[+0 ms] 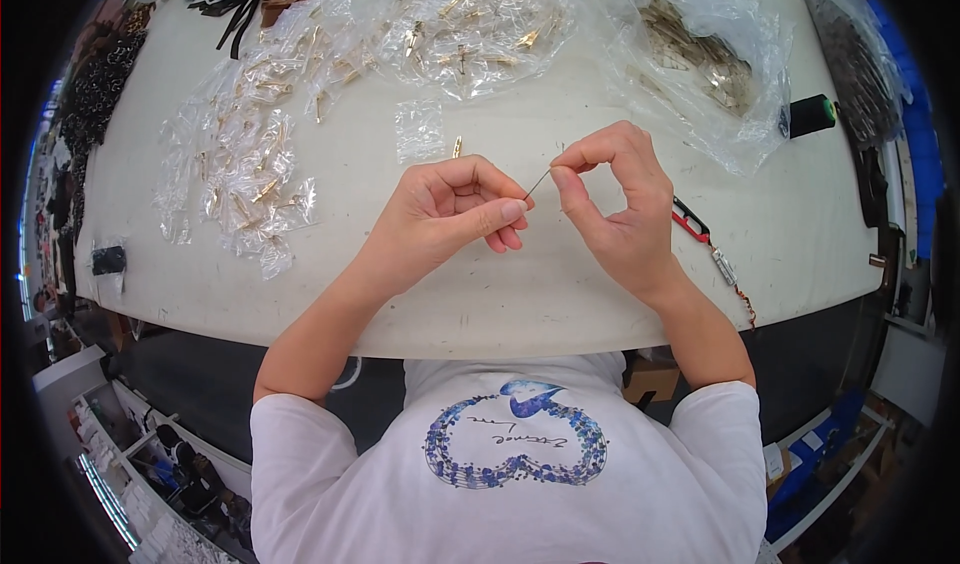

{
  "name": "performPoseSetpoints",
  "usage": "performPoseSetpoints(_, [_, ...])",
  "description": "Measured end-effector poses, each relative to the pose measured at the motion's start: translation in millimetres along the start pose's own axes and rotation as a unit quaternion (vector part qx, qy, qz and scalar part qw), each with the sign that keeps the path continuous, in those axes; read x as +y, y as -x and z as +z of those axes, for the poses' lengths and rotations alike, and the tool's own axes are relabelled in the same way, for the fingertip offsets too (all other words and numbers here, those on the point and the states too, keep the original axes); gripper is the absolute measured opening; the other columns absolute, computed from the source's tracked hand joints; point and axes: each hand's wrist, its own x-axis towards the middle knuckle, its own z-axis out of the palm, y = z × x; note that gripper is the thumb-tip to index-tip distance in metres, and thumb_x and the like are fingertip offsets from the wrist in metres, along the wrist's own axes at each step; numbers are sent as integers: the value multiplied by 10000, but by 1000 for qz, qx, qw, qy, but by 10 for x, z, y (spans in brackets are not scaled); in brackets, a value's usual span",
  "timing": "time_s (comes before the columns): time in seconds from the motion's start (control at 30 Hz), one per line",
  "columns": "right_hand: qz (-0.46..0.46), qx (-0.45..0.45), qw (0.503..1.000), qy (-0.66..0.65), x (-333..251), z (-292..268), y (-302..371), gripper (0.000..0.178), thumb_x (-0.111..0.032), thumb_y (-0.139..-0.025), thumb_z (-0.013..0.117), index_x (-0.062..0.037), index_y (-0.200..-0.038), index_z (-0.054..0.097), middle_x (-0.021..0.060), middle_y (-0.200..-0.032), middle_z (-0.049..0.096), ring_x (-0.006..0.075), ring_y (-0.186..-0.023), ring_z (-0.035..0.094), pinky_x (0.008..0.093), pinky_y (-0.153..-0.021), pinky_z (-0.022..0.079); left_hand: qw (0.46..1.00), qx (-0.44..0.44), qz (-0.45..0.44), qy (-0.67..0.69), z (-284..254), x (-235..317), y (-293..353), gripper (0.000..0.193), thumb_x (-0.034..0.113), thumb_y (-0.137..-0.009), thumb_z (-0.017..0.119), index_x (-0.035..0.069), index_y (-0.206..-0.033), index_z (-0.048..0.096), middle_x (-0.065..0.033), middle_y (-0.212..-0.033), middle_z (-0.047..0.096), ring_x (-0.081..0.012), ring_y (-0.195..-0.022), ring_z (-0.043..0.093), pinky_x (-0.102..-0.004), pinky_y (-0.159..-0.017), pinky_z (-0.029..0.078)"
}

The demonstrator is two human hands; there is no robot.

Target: Manually thread a wire through a small plastic and metal components to assemble a decorative or functional item.

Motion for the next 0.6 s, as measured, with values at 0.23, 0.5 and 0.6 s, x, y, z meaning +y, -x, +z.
performPoseSetpoints(0.23, [3,-27,1000,-5,-42,103,52,135,2,-771,730,-91,-809,639,-7,-782,631,164,-721,583,321,-742,386,976,124,138,-111,68,-111,1,109,29,-927,669,-28,-1016,696,-81,-926,717,-142,-828,715,-259,-741,582])
performPoseSetpoints(0.5, [133,-57,983,-117,-23,175,123,56,-40,-833,716,-56,-854,665,20,-797,652,151,-749,591,313,-780,415,849,165,329,-378,103,-193,-31,232,-77,-825,690,19,-1034,718,-91,-910,716,-184,-765,720,-266,-650,571])
performPoseSetpoints(0.6, [215,-82,951,-208,-14,147,106,58,-81,-880,702,-31,-894,677,27,-854,681,126,-808,605,299,-823,445,830,174,346,-402,129,-186,-35,217,-66,-825,698,36,-1015,722,-86,-883,706,-191,-724,704,-279,-607,549])
